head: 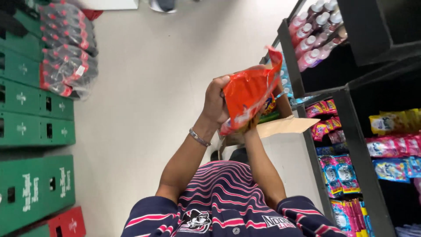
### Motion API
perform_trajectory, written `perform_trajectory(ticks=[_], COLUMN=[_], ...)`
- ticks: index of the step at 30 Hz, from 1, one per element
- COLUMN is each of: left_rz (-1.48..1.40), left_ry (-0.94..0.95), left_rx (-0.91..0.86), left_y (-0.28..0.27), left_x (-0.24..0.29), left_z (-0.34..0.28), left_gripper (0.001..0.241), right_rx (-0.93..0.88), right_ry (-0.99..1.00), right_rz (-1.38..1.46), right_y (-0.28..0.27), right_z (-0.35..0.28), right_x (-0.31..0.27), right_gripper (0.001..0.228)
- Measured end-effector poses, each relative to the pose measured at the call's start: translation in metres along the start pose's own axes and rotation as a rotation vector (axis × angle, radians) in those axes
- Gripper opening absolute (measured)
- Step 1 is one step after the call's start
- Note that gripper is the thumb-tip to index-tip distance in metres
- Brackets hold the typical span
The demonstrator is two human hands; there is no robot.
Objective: The person is taking detergent pouches from a cardboard box and arranging them on retail shelves in a grocery store.
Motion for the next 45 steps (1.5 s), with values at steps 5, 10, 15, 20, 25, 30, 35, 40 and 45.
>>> perform_trajectory(ticks=[5,10,15,20,25,30,35,40,45], left_rz=[0.849,1.228,0.757,0.396,0.238,0.398,0.398,0.51,0.372], left_ry=[0.336,0.771,0.03,-0.167,-0.283,-0.288,-0.461,-0.458,-0.625], left_rx=[0.126,0.084,-0.148,-0.157,-0.133,-0.159,-0.088,-0.298,-0.362], left_y=[-0.005,0.067,0.018,0.023,0.045,0.06,0.078,0.042,0.132], left_x=[0.084,0.092,-0.018,-0.052,-0.113,-0.142,-0.208,-0.3,-0.33], left_z=[-0.002,-0.047,0.007,0.01,-0.011,-0.014,-0.032,-0.042,-0.08], left_gripper=[0.029,0.055,0.066,0.051,0.048,0.042,0.047,0.045,0.053], right_rx=[0.015,0.166,-0.021,-0.343,-0.314,0.168,0.21,0.07,0.319], right_ry=[-0.216,-0.727,-1.392,-1.237,-0.948,-0.692,-0.809,-1.023,-0.803], right_rz=[-0.235,-0.7,-1.696,-2.047,-2.107,-2.075,-2.044,-2.333,-2.277], right_y=[0.049,0.133,0.282,0.323,0.31,0.216,0.257,0.252,0.243], right_z=[0.025,-0.019,-0.116,-0.157,-0.163,-0.171,-0.215,-0.213,-0.263], right_x=[-0.064,-0.137,-0.113,-0.089,-0.123,-0.203,-0.221,-0.291,-0.373], right_gripper=[0.079,0.072,0.063,0.046,0.045,0.062,0.069,0.061,0.048])
Point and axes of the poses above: each hand's wrist, its own z-axis towards the middle knuckle, its own y-axis out of the palm, x = y × z, the point moved 10 cm from there along z, towards the middle knuckle, and after that the axes turned 3 degrees about x, right-handed, at the moved point
